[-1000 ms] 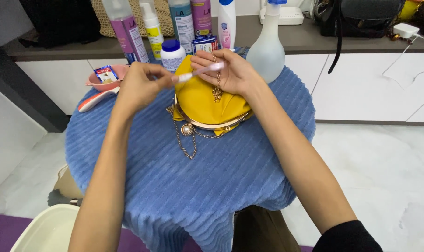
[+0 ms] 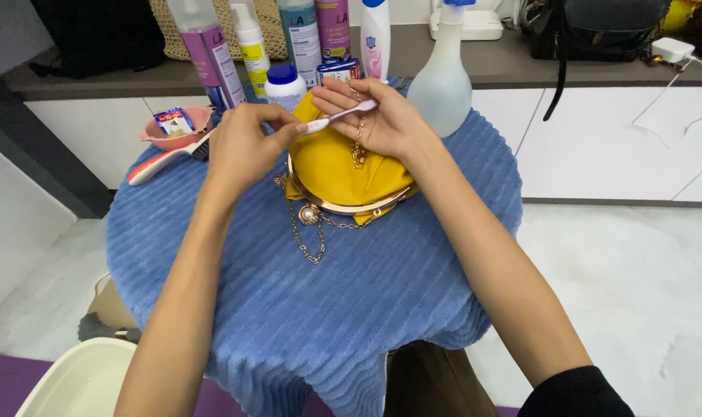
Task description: The person is cleaning a yellow clutch bag by spraying it with a cleaning solution and then using a toothbrush to scrub the leather surface and the metal chain strap.
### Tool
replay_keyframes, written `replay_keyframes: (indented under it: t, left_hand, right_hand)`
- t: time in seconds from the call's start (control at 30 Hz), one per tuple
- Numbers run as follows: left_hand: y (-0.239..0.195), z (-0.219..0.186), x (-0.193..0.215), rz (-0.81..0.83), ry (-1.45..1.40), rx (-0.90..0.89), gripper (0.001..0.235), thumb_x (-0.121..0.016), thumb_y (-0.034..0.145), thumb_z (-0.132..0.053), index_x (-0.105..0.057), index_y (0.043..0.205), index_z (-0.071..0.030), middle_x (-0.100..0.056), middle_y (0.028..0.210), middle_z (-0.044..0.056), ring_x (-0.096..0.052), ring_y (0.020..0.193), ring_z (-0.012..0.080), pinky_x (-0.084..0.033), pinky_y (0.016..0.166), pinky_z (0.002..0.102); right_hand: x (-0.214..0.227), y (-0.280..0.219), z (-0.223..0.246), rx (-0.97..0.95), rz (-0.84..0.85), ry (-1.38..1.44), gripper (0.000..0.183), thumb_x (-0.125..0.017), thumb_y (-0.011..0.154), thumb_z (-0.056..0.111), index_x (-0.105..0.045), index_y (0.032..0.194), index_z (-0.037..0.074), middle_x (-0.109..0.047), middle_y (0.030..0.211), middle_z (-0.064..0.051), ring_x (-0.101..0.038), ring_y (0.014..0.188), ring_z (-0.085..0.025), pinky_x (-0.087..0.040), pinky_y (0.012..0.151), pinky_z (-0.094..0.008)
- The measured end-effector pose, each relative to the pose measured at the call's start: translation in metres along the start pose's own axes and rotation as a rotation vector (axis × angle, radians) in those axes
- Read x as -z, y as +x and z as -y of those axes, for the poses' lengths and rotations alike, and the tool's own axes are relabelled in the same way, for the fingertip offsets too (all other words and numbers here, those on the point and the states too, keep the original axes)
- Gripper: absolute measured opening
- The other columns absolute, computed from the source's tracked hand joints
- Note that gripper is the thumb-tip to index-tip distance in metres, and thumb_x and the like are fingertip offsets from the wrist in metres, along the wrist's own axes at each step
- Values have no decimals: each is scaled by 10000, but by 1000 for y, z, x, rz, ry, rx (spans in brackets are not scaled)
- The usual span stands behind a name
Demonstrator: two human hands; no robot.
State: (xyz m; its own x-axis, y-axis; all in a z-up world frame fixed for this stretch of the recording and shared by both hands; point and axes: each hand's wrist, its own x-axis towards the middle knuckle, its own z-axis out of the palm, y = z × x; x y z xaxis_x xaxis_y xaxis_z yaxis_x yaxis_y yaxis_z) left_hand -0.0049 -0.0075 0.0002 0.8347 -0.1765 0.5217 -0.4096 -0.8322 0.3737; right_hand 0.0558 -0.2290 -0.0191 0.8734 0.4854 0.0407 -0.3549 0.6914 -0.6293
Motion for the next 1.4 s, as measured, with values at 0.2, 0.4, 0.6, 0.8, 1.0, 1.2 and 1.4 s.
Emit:
replay_keyframes:
  t: [0.2,0.4,0.6,0.8,1.0,1.2,1.4]
  left_hand:
    - [1,13,20,268,-222,48,207,-767,936,-260,-810,786,-124,-723,687,-24,-537,655,60,-410,632,296]
    - [5,19,5,-35,-112,16,159,-732,944,-381,-816,910,-251,-703,770,-113,-507,696,95,-389,639,359]
    - [0,10,17,281,-217,97,231,-751,940,-300,-794,784,-136,-726,708,-37,-558,695,52,-410,659,298]
    - [3,4,17,120,-871,238,435,-555,949,-543,-708,1025,-143,-394,708,-78,-264,530,18,-154,458,198]
    - [0,-3,-13,100,-757,-55,329,-728,861,-32,-748,1189,-46,-688,899,89,-492,616,127,-386,601,258]
    - [15,30,-58,-27,-439,-11,162,-796,836,-143,-814,937,-268,-733,820,-30,-643,754,155,-467,729,297]
    - [21,33,-31,-266,-425,140,70,-819,866,-273,-809,925,-310,-654,714,-67,-568,732,113,-424,725,249]
  right_hand:
    - [10,8,2,-1,1,26,392,-498,1002,129,-610,1339,-34,-637,1358,-247,-637,1251,-343,-565,983,-476]
    - [2,3,0,0,-23,-174,406,-499,997,183,-639,1306,-39,-674,1298,-242,-681,1171,-328,-548,1042,-432]
    - [5,6,2,52,-94,-44,391,-446,1026,132,-614,1329,-48,-665,1320,-256,-673,1198,-332,-596,915,-459]
    - [-5,-3,-3,20,107,-462,240,-571,1037,191,-685,1090,-13,-770,1062,-203,-776,886,-262,-653,818,-340]
    - [17,16,-11,-137,485,-593,330,-475,1072,331,-668,987,78,-774,1006,-204,-768,957,-314,-650,868,-450]
    - [20,16,-11,-177,552,-599,348,-453,1087,302,-654,983,37,-752,985,-271,-758,940,-362,-637,845,-495]
    - [12,7,-8,-141,564,-535,326,-454,1092,281,-658,1000,43,-765,1015,-234,-756,978,-336,-627,886,-465]
